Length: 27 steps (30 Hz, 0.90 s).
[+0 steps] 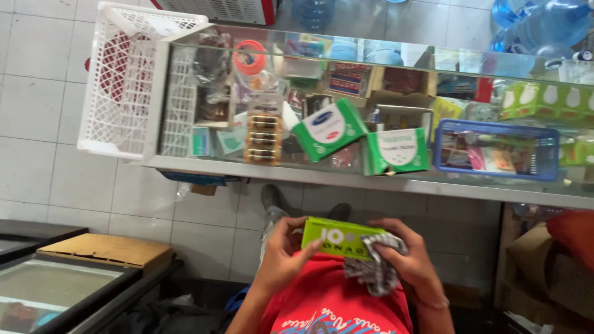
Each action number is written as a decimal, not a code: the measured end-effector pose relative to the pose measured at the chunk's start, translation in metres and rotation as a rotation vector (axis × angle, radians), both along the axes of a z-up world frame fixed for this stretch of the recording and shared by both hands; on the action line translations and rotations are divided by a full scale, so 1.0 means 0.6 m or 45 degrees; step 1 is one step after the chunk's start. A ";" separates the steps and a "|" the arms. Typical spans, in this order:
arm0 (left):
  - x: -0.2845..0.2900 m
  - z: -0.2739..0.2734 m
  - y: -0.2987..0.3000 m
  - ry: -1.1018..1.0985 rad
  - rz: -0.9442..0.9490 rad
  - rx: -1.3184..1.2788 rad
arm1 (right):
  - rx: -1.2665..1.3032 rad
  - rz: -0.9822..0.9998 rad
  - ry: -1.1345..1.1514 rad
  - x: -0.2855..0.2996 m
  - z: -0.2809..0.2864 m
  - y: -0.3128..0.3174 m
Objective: The person wipes a cluttered tabletop and a glass display counter using a checkered cloth. They move items such as boxes, plastic containers, and packaged goods aside to reach the surfaces, then wipe around and under them. The person also wipes the glass surface of the display counter and handles small boxes and packages during the cleaning process.
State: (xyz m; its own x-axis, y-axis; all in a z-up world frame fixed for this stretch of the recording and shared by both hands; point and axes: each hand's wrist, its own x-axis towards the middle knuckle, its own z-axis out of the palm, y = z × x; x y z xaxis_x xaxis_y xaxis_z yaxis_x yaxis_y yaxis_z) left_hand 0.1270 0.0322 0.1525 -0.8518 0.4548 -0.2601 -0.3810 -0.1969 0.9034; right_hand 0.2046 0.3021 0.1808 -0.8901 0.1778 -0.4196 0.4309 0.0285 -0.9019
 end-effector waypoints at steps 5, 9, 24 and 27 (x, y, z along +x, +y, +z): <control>0.047 0.122 0.143 0.326 0.081 -0.136 | 0.099 -0.238 0.219 0.049 0.124 0.112; 0.039 0.145 0.279 0.333 0.111 0.056 | 0.270 -0.427 0.331 0.034 0.183 0.204; 0.068 0.110 0.322 0.632 -0.013 -0.274 | -0.017 -0.827 0.551 0.067 0.086 0.319; 0.067 0.048 0.264 0.395 0.055 -0.540 | -0.034 -0.088 0.327 0.084 0.055 0.284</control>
